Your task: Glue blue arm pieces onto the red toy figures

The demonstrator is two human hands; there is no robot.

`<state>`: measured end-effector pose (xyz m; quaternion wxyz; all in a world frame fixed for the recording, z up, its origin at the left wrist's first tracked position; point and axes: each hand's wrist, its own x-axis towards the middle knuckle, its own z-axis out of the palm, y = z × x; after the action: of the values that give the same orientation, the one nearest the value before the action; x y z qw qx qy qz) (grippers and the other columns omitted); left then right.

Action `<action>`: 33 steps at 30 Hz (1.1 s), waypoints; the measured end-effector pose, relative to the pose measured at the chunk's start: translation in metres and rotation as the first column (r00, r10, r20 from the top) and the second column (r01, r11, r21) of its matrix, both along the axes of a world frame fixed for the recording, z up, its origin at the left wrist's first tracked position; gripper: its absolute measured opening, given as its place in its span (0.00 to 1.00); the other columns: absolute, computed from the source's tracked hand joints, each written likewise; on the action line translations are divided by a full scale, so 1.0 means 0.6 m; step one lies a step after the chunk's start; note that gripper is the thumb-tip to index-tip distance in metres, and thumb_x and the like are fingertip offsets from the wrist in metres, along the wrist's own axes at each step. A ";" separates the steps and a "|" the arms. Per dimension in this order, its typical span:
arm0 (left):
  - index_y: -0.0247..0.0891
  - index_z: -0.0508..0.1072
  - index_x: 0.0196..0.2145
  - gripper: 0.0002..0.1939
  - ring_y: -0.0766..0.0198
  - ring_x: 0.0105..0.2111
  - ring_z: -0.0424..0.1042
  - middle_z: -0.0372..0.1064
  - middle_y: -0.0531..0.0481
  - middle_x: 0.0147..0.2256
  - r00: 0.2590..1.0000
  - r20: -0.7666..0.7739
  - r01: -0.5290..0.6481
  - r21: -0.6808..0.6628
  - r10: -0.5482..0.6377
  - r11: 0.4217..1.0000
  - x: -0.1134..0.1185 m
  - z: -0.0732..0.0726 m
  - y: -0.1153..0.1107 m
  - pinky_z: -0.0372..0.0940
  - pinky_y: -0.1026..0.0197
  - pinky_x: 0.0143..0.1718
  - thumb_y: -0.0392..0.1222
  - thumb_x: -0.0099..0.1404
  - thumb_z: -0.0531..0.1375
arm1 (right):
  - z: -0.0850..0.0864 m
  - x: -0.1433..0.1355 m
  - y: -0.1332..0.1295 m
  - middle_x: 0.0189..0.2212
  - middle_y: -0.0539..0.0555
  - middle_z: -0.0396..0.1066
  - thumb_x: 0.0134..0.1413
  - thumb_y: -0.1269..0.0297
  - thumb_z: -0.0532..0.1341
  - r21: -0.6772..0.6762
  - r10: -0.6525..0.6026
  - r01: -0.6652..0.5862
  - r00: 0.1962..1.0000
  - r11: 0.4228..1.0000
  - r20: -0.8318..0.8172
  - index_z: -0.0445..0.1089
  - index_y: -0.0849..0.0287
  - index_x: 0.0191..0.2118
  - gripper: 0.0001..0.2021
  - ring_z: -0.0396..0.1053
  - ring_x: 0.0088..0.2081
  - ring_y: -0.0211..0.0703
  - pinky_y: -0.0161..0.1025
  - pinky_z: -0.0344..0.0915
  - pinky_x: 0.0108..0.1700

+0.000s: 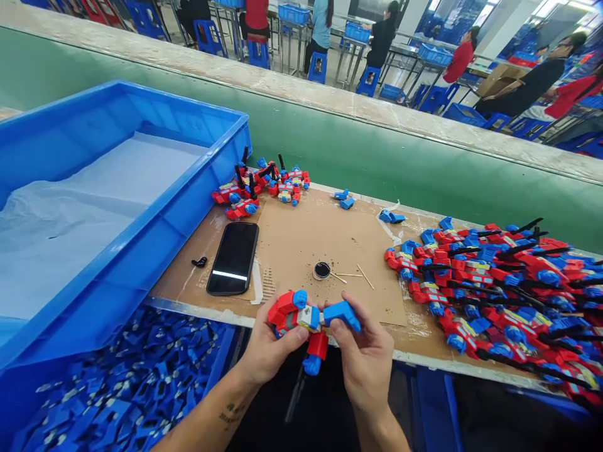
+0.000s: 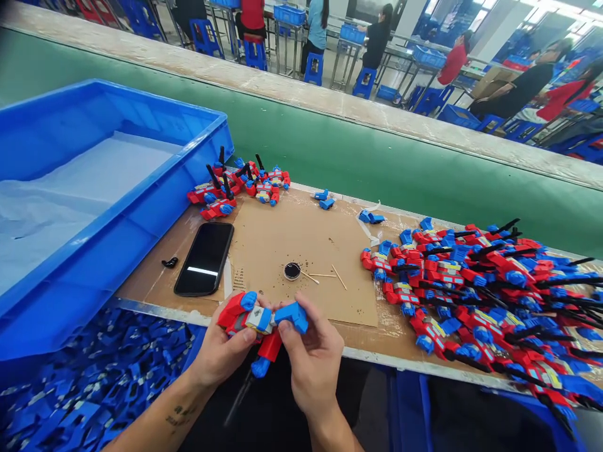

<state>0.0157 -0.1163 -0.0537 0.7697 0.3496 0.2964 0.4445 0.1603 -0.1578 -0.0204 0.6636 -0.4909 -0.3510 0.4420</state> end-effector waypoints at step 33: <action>0.32 0.69 0.49 0.22 0.43 0.59 0.63 0.63 0.50 0.46 0.205 -0.863 0.619 0.480 0.462 0.621 0.050 0.128 0.444 0.51 0.42 0.64 0.54 0.67 0.57 | -0.028 0.267 -0.187 0.50 0.55 0.70 0.59 0.74 0.65 0.390 -0.597 0.528 0.304 0.755 0.743 0.70 0.55 0.52 0.16 0.70 0.53 0.39 0.33 0.67 0.57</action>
<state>0.0455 0.1504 0.0232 0.1874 0.8542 0.4616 0.1487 0.3205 -0.2703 -0.0373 0.5401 -0.7047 -0.4440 -0.1210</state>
